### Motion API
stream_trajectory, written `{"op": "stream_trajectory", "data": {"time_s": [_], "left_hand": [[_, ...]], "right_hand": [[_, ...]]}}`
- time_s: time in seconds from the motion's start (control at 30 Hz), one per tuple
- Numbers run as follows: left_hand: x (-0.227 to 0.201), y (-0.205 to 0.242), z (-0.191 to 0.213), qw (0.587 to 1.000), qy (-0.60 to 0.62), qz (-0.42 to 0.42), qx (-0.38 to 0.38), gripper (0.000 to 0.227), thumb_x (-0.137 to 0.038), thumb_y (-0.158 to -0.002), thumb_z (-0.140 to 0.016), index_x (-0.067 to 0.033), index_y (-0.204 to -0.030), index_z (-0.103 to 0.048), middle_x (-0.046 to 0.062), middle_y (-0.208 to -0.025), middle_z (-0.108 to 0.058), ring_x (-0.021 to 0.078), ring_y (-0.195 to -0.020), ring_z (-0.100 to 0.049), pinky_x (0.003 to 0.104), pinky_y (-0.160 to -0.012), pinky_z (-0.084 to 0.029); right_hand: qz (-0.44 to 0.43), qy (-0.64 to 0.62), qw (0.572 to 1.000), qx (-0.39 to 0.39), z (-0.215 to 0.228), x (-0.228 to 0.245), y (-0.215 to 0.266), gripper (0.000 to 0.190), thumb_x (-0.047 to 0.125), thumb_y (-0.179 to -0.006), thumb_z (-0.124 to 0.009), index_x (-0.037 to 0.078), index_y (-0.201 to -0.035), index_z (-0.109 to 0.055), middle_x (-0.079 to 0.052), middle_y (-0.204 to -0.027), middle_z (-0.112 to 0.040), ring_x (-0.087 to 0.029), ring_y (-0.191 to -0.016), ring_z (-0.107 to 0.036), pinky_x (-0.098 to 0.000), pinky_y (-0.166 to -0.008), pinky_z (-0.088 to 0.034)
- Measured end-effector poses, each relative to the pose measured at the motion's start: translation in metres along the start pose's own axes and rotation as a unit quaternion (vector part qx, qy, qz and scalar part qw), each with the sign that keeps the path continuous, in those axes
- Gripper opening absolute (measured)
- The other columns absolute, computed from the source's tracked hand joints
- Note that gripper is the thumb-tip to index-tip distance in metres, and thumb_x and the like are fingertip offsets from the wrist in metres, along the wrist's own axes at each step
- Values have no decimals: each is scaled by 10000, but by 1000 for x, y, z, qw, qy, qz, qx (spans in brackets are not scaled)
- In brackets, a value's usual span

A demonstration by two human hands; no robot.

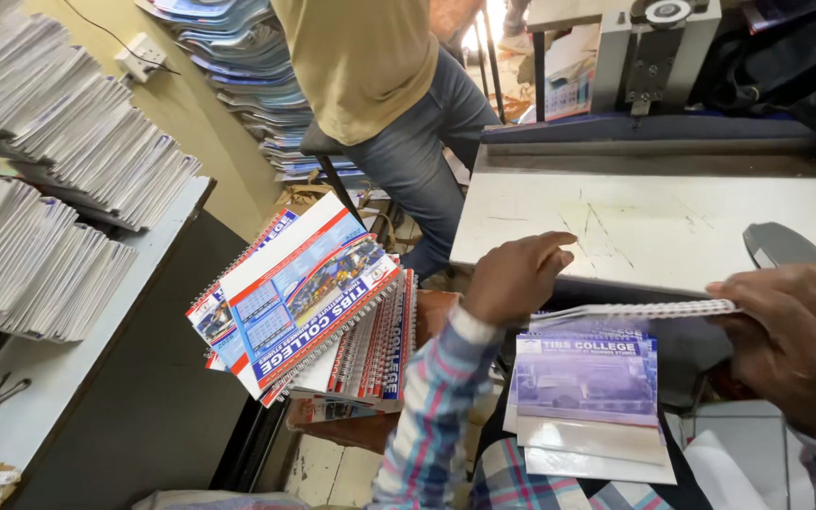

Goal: The person places a stack of printed pages into a binding machine to attach a spiral coil. They then remove the bound notebook, flip through the pages to check the binding, and place it on a growing stack of finished notebooks.

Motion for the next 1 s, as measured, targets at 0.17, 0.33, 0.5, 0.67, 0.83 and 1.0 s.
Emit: {"op": "stream_trajectory", "data": {"time_s": [0.17,0.33,0.5,0.67,0.83,1.0], "left_hand": [[-64,129,104,908,-155,-113,-373,175,-192,-1057,-700,-109,-1200,-757,66,-1118,-799,272,-997,-733,424,-897,-545],[13,181,114,850,-374,53,-368,476,-336,-945,-838,-135,-1351,-689,101,-1464,-656,341,-1346,-587,510,-1173,-445],[-14,196,76,790,-298,-126,-520,127,33,-899,-781,-78,-932,-727,118,-924,-745,281,-908,-694,494,-995,-605],[-57,211,75,773,-264,-179,-548,121,-147,-1001,-668,-191,-914,-741,-30,-885,-783,157,-828,-761,378,-1084,-491],[-49,245,89,711,-201,-133,-661,38,-147,-976,-701,-151,-967,-665,44,-808,-729,167,-721,-723,387,-992,-574],[-55,248,95,768,-286,-82,-566,53,-180,-941,-753,-152,-926,-711,23,-890,-762,180,-868,-747,429,-1015,-564]], "right_hand": [[-159,-79,973,149,-54,-30,47,504,319,-865,-768,66,-1299,-730,-125,-1297,-787,-312,-1197,-749,-447,-1098,-587],[-86,61,889,445,-175,-26,111,852,549,-857,-794,300,-1585,-429,-10,-1614,-479,-302,-1477,-450,-565,-1279,-354],[-17,-146,957,249,-144,44,13,592,494,-957,-712,236,-1485,-638,-12,-1565,-614,-290,-1462,-524,-482,-1177,-417],[-4,-172,979,109,-101,84,-56,414,288,-951,-752,104,-1319,-703,-101,-1368,-724,-314,-1315,-666,-493,-1150,-531],[143,-211,966,44,-105,144,-135,274,226,-1044,-677,116,-1293,-707,-161,-1449,-664,-393,-1384,-620,-495,-1180,-532],[271,-132,952,57,-201,169,-163,221,117,-1093,-622,133,-1308,-673,-114,-1421,-683,-299,-1314,-654,-449,-1137,-473]]}}
Point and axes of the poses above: each hand's wrist, its own y-axis away from the middle knuckle, its own z-axis out of the back of the hand, x = y × z, the point moved 5 cm from there along -y, towards the middle knuckle
